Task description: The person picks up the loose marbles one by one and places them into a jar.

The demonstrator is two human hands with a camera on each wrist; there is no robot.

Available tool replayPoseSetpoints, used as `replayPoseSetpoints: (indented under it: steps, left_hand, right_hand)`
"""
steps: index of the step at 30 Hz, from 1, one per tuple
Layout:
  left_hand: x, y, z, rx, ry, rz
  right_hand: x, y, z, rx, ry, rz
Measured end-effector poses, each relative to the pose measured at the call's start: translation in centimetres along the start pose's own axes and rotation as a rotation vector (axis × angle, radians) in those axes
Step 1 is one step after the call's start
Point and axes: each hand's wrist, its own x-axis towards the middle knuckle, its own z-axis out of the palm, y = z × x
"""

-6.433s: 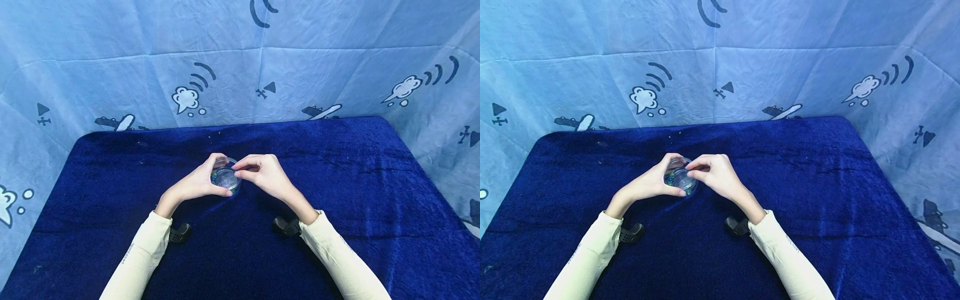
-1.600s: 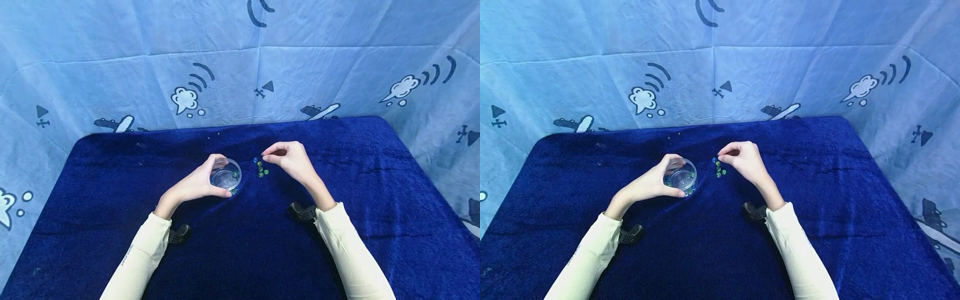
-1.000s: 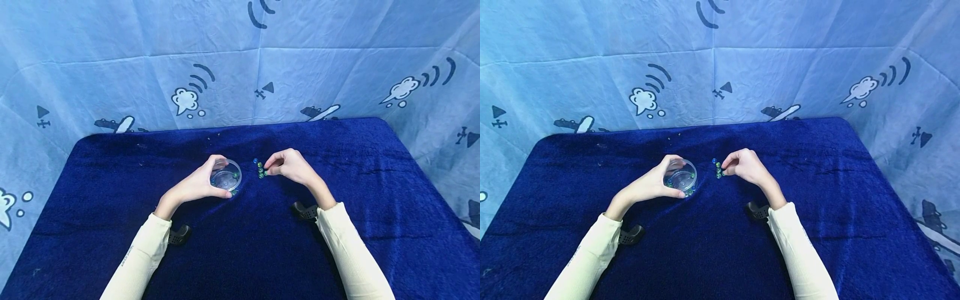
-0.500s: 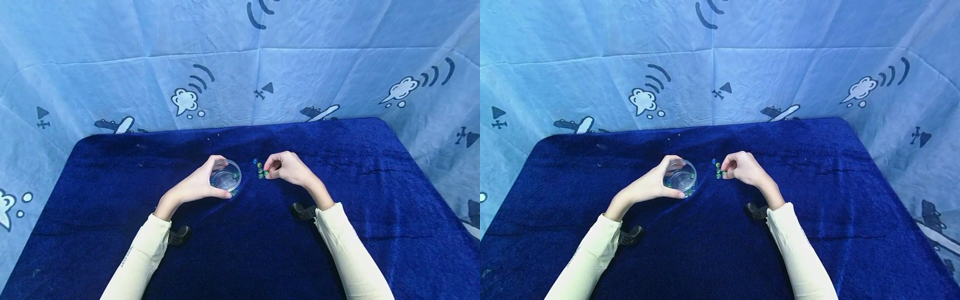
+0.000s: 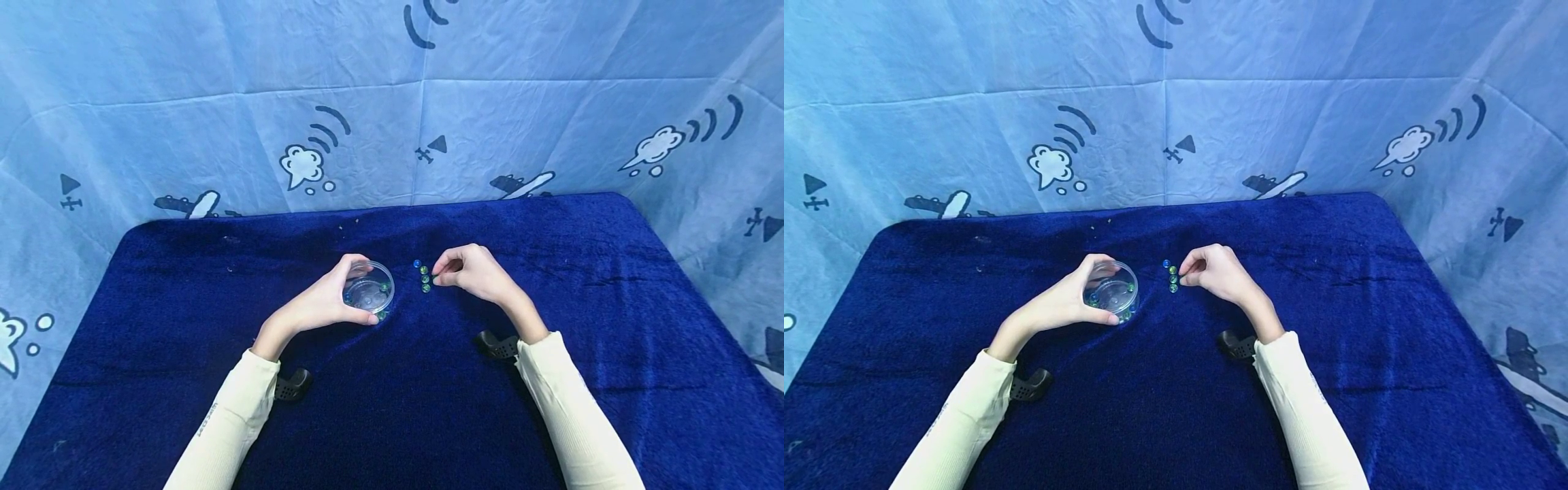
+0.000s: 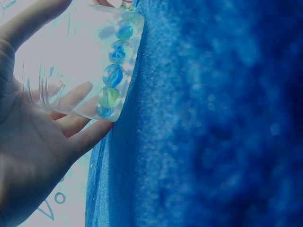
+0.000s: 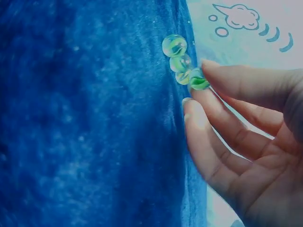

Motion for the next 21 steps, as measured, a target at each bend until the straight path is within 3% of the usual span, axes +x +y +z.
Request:
replayPoseSetpoints:
  steps: [10,21]
  left_hand:
    - [0.0,0.1,0.0,0.005,-0.001,-0.016]
    - [0.0,0.1,0.0,-0.009,-0.003,-0.007]
  right_hand:
    - [-0.3,-1.9,-0.3,0.157,0.167,-0.005]
    - [-0.9,-5.0,-0.1,0.266,0.237,-0.086]
